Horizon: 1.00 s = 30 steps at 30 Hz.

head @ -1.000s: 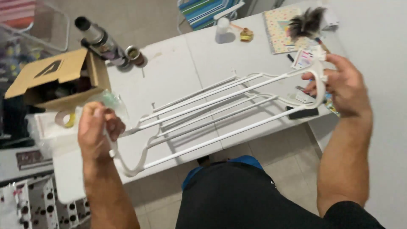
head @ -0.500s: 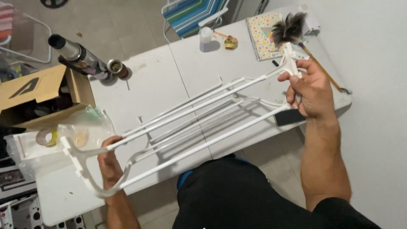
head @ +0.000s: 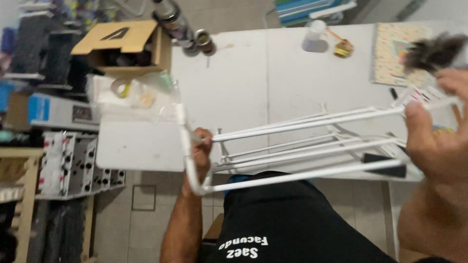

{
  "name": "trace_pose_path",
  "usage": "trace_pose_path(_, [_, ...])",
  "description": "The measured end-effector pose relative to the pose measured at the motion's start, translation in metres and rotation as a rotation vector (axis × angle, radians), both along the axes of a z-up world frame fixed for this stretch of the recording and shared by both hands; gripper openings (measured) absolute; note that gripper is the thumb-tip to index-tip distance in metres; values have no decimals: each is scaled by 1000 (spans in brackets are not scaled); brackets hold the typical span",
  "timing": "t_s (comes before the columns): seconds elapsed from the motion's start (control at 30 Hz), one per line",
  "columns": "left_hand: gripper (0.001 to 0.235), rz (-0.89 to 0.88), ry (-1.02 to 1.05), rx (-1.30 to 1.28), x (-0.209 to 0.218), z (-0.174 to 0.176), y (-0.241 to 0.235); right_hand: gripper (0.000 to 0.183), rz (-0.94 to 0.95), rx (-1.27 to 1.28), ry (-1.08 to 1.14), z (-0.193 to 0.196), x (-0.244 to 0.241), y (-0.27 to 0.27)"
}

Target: The person disassembles a white metal clothes drying rack by removing the crossbars and legs. They then place the disassembled frame on a white table and continue to separate the components, including the main frame and individual poles.

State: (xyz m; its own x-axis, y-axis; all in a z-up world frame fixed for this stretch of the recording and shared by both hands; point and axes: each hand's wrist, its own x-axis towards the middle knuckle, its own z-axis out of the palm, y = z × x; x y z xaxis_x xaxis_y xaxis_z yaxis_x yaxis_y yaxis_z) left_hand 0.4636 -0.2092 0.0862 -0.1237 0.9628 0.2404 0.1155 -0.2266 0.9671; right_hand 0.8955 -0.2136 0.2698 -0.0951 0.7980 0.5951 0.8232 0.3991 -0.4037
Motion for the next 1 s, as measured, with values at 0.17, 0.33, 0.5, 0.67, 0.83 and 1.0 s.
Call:
trace_pose_path(0.17, [22,-208,287,46,50,48,-8,51,591,-284,-468,-18,-94,36])
trace_pose_path(0.33, [8,-212,133,147,62,59,-25,33,796,-493,-541,-46,-141,33])
trace_pose_path(0.5, [5,-139,235,344,69,49,-34,35,809,-734,-407,-34,-156,29])
trace_pose_path(0.67, [13,-115,188,446,69,59,-28,38,761,-647,-414,-51,-149,30])
trace_pose_path(0.83, [20,-147,106,455,70,102,-20,33,775,-404,-484,-66,-132,38])
trace_pose_path(1.0, [28,-283,202,557,73,124,-10,39,1081,-1266,-109,5,-157,72])
